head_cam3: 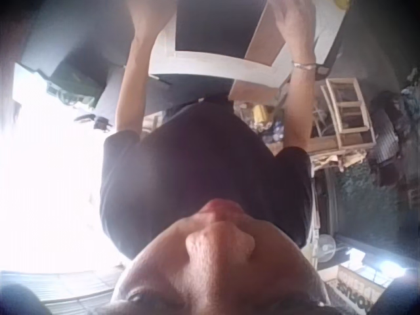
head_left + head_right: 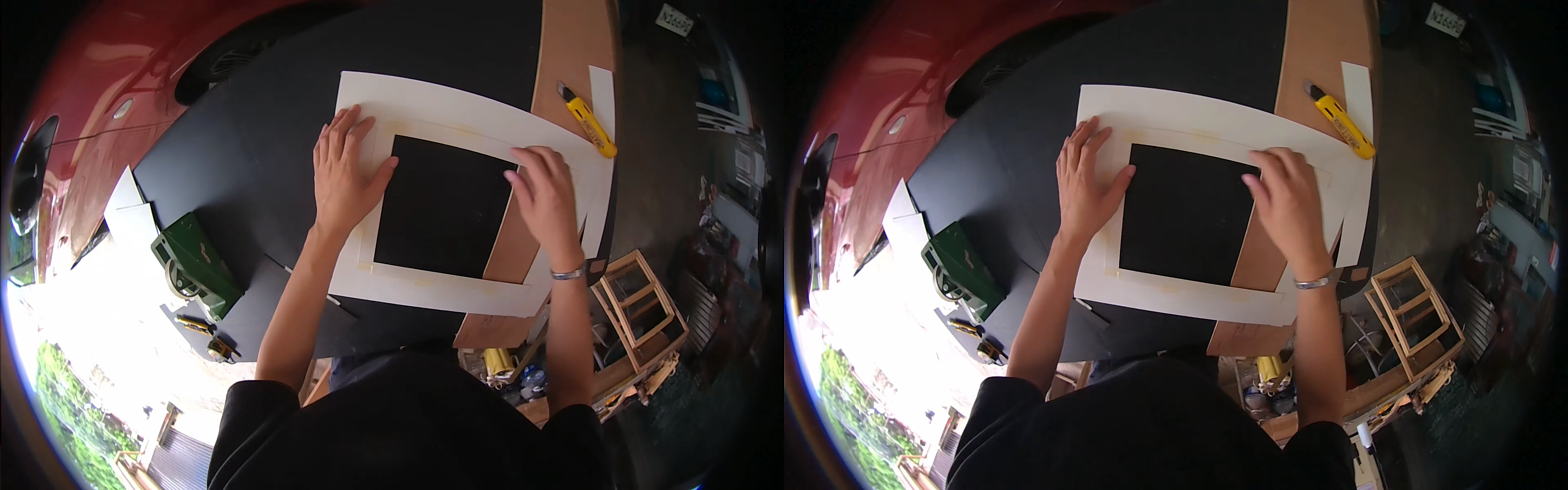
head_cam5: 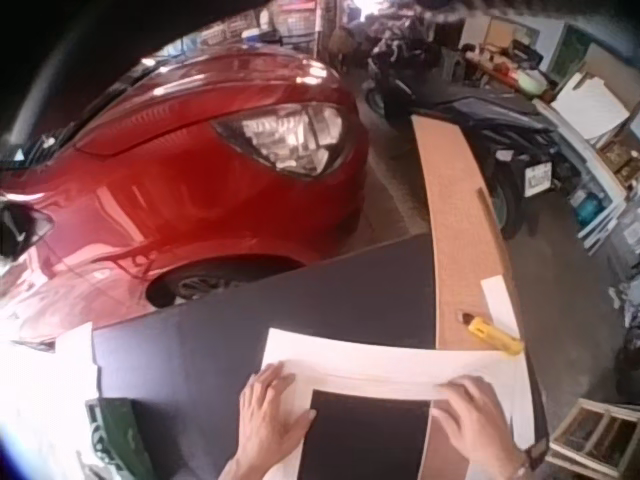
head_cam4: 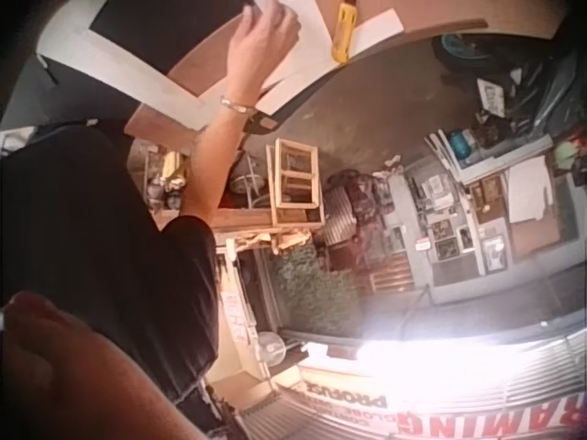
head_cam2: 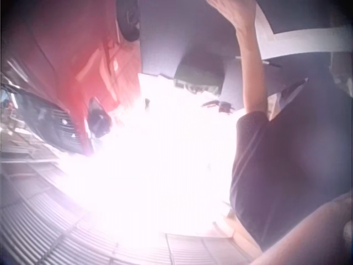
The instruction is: The person assembles a white rectangular frame by attaching black strips to its edges using a utility knife and tape. They repeatedly align, cut, and secure the strips while adjusting the frame on a work surface.
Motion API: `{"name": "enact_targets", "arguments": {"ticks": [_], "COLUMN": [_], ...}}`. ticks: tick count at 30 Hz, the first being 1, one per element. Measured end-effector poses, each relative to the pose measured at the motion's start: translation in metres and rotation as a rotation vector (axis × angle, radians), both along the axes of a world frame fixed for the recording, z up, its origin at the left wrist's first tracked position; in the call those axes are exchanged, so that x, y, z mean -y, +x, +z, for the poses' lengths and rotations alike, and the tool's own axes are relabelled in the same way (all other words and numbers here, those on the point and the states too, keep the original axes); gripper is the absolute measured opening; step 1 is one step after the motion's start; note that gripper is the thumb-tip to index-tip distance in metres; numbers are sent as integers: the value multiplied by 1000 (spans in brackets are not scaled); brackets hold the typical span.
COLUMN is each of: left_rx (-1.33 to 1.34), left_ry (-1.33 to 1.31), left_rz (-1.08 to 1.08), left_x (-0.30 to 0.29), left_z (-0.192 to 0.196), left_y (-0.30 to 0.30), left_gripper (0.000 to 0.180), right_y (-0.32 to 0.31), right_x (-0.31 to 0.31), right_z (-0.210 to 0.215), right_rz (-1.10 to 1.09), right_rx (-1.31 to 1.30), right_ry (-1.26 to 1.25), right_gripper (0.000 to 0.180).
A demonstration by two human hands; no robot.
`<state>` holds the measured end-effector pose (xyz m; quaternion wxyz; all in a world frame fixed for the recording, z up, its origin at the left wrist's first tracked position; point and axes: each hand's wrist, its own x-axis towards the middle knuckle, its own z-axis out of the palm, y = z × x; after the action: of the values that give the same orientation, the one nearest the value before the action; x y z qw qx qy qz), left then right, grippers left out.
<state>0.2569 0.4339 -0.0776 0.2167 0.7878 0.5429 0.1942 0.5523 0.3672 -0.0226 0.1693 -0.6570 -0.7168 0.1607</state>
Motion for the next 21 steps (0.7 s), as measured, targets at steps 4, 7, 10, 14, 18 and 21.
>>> {"name": "enact_targets", "arguments": {"ticks": [4, 7, 10, 14, 18, 21], "left_rx": [-6, 28, 59, 57, 47, 47], "left_ry": [5, 8, 2, -4, -27, -31], "left_rz": [3, 23, 34, 48, 74, 89], "left_x": [-4, -6, -8, -7, -7, -7], "left_z": [-1, -3, -5, -6, -5, -5], "left_y": [0, -1, -3, -2, -5, -6], "left_gripper": [65, 67, 70, 71, 72, 72], "right_y": [-49, -67, -78, -84, -57, 8], "right_x": [-30, -54, -70, -79, -80, -69], "right_z": [-14, -25, -29, -30, -18, -9], "right_rz": [118, 149, 177, 199, 24, -282], "right_rx": [-33, -61, -77, -84, -78, 28], "right_ry": [46, 90, 86, 78, 77, 59], "right_gripper": [23, 21, 21, 22, 23, 27]}}
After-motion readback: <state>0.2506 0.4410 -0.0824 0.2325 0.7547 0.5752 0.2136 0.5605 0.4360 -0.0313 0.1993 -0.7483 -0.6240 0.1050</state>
